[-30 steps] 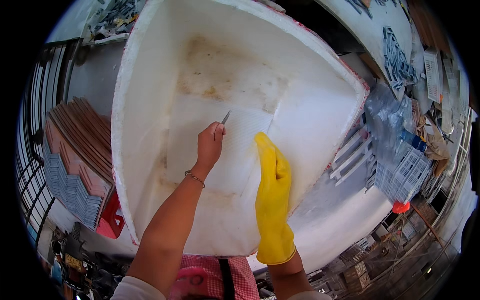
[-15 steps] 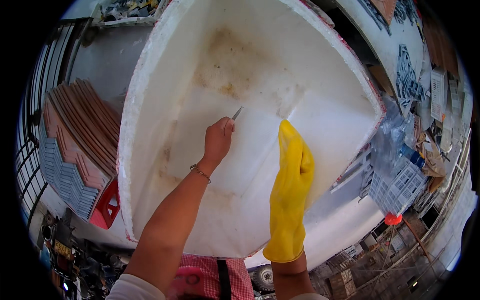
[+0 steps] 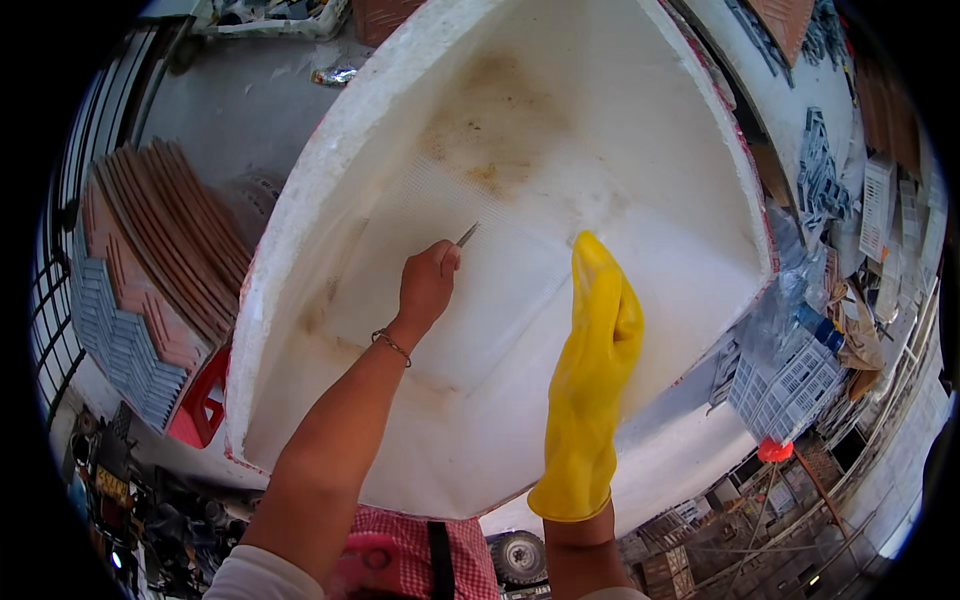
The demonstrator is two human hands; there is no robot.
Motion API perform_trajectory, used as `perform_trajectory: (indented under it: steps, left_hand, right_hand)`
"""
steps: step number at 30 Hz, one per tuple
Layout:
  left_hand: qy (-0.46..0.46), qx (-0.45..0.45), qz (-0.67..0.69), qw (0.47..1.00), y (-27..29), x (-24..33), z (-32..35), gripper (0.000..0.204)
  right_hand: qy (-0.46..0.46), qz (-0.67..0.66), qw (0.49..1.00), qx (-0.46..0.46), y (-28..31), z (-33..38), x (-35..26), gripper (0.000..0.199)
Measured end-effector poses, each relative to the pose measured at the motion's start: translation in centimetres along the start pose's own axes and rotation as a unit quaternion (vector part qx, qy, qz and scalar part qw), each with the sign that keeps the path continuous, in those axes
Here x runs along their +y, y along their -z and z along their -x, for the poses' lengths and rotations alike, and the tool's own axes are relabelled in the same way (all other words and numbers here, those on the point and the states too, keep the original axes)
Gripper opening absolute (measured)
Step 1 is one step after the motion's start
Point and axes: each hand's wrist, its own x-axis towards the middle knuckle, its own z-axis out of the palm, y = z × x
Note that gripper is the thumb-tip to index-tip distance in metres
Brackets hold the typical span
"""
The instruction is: The person wipes the surface of a patterned tile with a yellow-gloved hand, then places it on a metal rack. They repeat this process with additional tiles, retrieving them from a white container and wiping each one before stacking them on the rack.
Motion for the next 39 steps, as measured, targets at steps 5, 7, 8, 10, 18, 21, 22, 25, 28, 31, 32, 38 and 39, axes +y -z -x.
perform_trajectory:
  steps: [5, 7, 8, 10, 18, 21, 22, 25, 28, 31, 32, 38, 39]
  left_hand:
    - [-0.018, -0.007, 0.039, 0.999, -0.1, 0.8, 1.9, 0.025]
    - [-0.025, -0.007, 0.056, 0.998, 0.1, 0.9, 2.4, 0.025]
    - [-0.022, -0.006, 0.057, 0.998, 0.2, 1.0, 2.8, 0.024]
    - [-0.021, -0.009, 0.059, 0.998, 0.5, 1.4, 3.7, 0.024]
    - [-0.028, -0.047, 0.049, 0.997, 2.3, 2.7, 7.9, 0.025]
    - [0.016, -0.048, 0.036, 0.998, 3.6, 2.7, 9.8, 0.026]
    - [0.024, -0.054, 0.02, 0.998, 4.1, 2.3, 10.6, 0.026]
    - [0.048, -0.081, -0.015, 0.995, 6.3, 2.1, 13.5, 0.028]
    - [0.013, -0.149, 0.039, 0.988, 9.1, 4.6, 17.2, 0.028]
    - [0.008, -0.177, 0.066, 0.982, 14.0, 5.6, 21.1, 0.027]
    - [0.005, -0.171, 0.073, 0.982, 15.5, 5.6, 22.3, 0.028]
    - [-0.054, -0.113, 0.057, 0.991, 24.9, 1.8, 28.9, 0.029]
    - [-0.058, -0.087, 0.043, 0.994, 26.8, 1.0, 29.9, 0.03]
  right_hand:
    - [-0.058, -0.023, 0.997, 0.035, -0.4, -0.2, 0.6, 0.033]
    - [-0.061, 0.022, 0.998, 0.005, 0.0, -0.5, 1.0, 0.036]
    - [-0.051, 0.063, 0.997, -0.018, 0.2, -0.7, 1.3, 0.038]
    - [0.007, 0.22, 0.972, -0.088, 1.0, -1.3, 3.8, 0.048]
    - [0.289, 0.402, 0.743, -0.45, 1.1, -7.3, 13.0, 0.059]
    - [0.214, 0.41, 0.729, -0.506, -1.4, -5.6, 14.4, 0.049]
    - [0.172, 0.412, 0.734, -0.512, -1.8, -4.5, 14.1, 0.045]
    - [0.059, 0.387, 0.804, -0.448, -2.1, -1.7, 12.8, 0.039]
    - [-0.021, 0.123, 0.936, -0.328, 0.5, 1.4, 17.5, 0.035]
    - [0.1, 0.425, 0.847, -0.304, 0.2, 4.1, 8.4, 0.031]
    - [0.026, 0.377, 0.878, -0.293, 0.5, 4.9, 4.5, 0.03]
    - [-0.134, 0.158, 0.965, -0.163, 4.7, 11.4, -12.0, 0.026]
    - [-0.114, 0.136, 0.974, -0.141, 5.0, 13.1, -14.2, 0.026]
